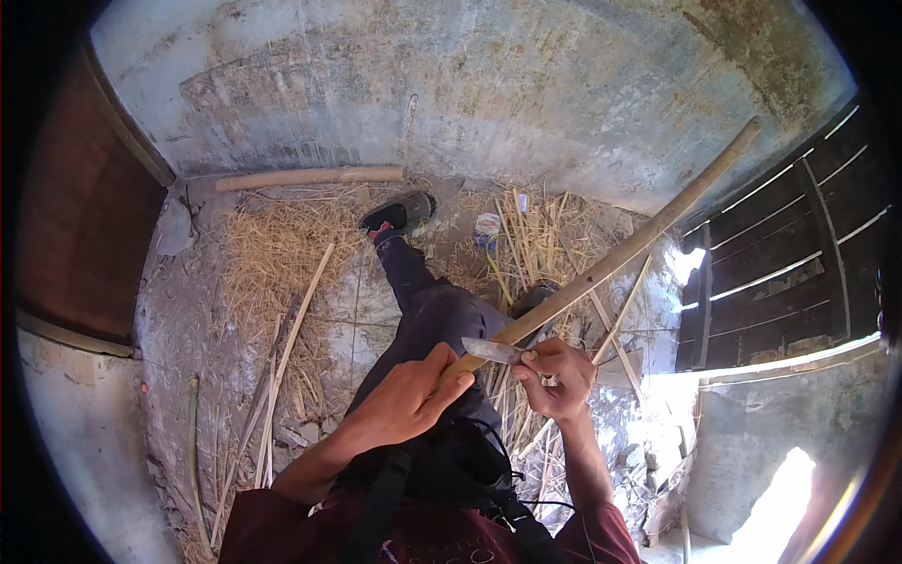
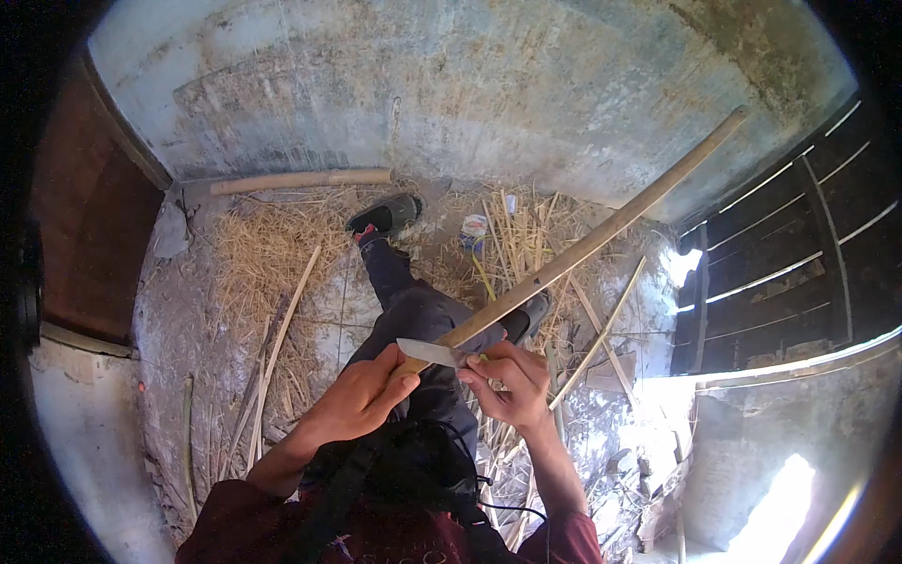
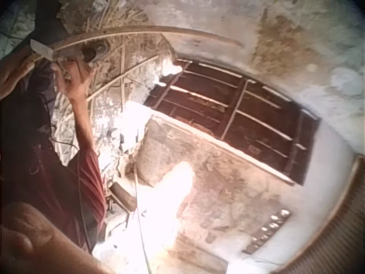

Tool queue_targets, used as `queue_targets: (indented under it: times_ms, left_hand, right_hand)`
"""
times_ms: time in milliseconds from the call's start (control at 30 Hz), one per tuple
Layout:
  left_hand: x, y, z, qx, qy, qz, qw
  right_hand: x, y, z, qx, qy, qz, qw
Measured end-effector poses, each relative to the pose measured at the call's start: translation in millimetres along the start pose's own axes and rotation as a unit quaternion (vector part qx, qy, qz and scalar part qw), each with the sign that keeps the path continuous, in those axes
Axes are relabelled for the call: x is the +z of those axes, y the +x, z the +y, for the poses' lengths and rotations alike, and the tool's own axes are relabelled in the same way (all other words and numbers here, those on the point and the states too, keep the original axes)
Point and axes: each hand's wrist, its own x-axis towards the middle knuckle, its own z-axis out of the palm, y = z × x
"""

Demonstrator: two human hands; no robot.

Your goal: The person shaves thin layers off a long bamboo strip using a knife, working along the length of the material.

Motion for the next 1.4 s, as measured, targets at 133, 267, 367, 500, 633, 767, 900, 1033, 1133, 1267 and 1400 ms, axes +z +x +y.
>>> queue_targets:
  times_ms: [133,267,367,500,633,767,900,1033,1133,1267,1400]
  left_hand:
    - [0,1,-2,-0.013,0.0,-0.022,1.0]
    - [6,0,0,-0.007,0.075,-0.003,0.997]
    - [10,-3,-4,-0.007,0.143,0.01,0.99]
    - [10,-1,-4,0.005,0.186,0.028,0.982]
    - [10,-1,-6,0.007,0.196,0.037,0.98]
    - [10,1,-4,0.006,0.199,0.035,0.979]
    - [10,3,-2,0.009,0.201,0.043,0.979]
    - [9,3,-3,0.015,0.208,0.046,0.977]
    - [8,5,-1,0.015,0.209,0.048,0.977]
    - [9,5,-2,0.015,0.218,0.049,0.975]
    - [1,-2,0,-0.005,0.22,0.04,0.975]
  right_hand:
    - [3,4,-6,-0.006,0.019,-0.013,1.0]
    - [10,8,-13,0.007,0.027,0.007,1.0]
    - [11,11,-15,0.004,0.013,0.015,1.0]
    - [13,13,-15,0.004,-0.003,0.02,1.0]
    - [14,11,-14,-0.001,-0.024,0.027,0.999]
    - [17,9,-8,-0.014,-0.028,0.056,0.998]
    - [17,12,-8,-0.023,-0.03,0.07,0.997]
    - [16,12,-8,-0.026,-0.045,0.064,0.997]
    - [17,13,-7,-0.031,-0.048,0.064,0.996]
    - [16,14,-9,-0.033,-0.062,0.064,0.995]
    - [0,9,21,0.002,-0.122,0.176,0.977]
